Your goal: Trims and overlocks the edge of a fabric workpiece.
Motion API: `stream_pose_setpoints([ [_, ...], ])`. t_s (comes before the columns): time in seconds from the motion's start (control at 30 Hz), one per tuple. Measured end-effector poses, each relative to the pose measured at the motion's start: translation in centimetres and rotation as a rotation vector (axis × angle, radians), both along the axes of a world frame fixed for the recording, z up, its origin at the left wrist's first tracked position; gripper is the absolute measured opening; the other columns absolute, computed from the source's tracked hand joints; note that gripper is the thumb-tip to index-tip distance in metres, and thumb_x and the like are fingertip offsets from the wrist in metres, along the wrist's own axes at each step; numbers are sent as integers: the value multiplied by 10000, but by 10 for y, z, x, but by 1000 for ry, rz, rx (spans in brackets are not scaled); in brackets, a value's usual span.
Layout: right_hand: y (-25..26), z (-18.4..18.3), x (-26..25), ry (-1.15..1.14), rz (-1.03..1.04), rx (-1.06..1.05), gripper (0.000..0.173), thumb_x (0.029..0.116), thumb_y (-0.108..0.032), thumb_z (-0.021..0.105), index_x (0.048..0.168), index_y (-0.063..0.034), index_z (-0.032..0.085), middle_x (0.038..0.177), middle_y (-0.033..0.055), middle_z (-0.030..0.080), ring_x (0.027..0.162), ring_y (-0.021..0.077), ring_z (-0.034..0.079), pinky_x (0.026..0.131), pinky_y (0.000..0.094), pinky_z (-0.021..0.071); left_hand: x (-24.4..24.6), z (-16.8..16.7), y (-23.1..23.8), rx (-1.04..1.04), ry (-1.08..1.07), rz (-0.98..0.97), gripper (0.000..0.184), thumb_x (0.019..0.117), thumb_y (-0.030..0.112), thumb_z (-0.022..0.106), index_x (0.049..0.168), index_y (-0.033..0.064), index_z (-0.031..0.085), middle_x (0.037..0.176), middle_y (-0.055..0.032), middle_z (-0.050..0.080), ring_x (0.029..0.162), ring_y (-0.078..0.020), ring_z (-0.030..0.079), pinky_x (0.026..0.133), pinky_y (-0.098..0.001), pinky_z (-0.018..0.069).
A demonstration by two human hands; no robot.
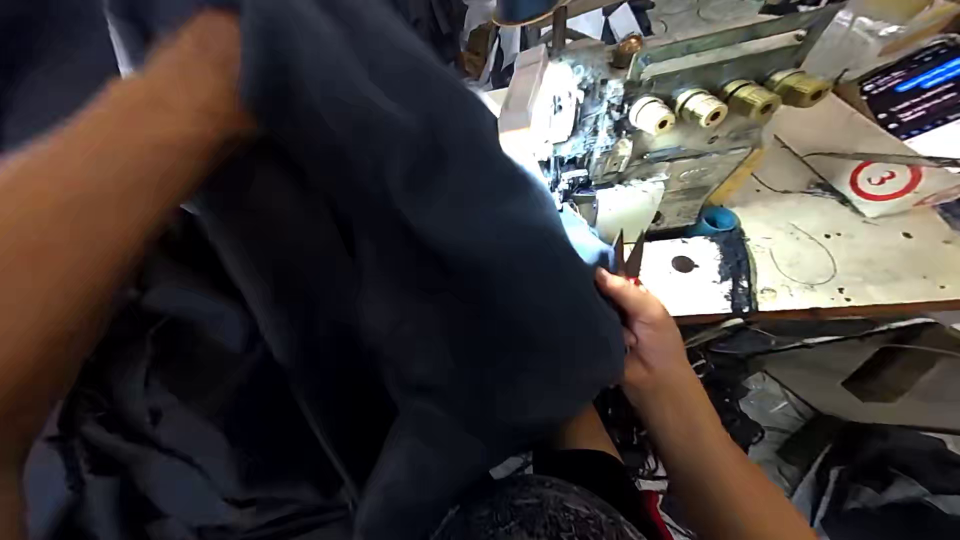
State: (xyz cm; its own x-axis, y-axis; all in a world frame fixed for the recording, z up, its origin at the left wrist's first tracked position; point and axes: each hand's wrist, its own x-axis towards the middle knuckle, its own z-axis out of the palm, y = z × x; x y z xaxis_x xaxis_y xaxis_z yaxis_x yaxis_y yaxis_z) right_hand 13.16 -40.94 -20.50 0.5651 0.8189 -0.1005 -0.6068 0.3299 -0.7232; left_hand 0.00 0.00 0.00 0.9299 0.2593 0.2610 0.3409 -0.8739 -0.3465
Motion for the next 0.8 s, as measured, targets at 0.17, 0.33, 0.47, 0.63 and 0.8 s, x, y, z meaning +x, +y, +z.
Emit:
stream_pose_setpoints([
  [0.17,-9,-30,-39,-98,82,-146,132,958,-145,610,1085,-115,626,821,-1,727,690,65,694,611,234,591,-31,18,-18,59,320,494,254,1002,73,635,1167,-119,618,1147,-420,606,1095,-642,571,867,-812,410],
  [0.33,-27,-83,-64,28,111,-344,30,1031,-109,559,1040,-102,532,650,-47,587,450,1,497,426,153,453,-96,-66,-104,-229,337,90,225,939,47,692,1156,18,746,1011,-299,708,942,-561,667,768,-792,487],
  [0.47,-38,-83,-74,164,123,-357,306,1129,-324,347,951,-148,523,543,-69,490,404,-3,464,418,143,457,-87,-166,-289,-597,-1,18,391,906,280,750,1187,20,668,1067,-158,705,887,-310,721,740,-527,610],
  [0.63,-41,-73,-85,207,142,-193,484,1116,-458,213,900,-144,511,508,-57,456,402,35,474,444,171,474,-66,-340,-374,-891,-450,67,800,661,412,854,1187,-121,572,1176,-350,603,982,-465,677,774,-573,583],
  [0.8,-35,-83,-84,146,38,-286,393,1127,-398,291,939,-123,498,505,-42,428,393,56,457,445,198,488,-89,-324,-347,-1360,-559,87,231,952,16,546,1133,-55,670,1033,-94,729,978,-99,696,916,-309,575],
])
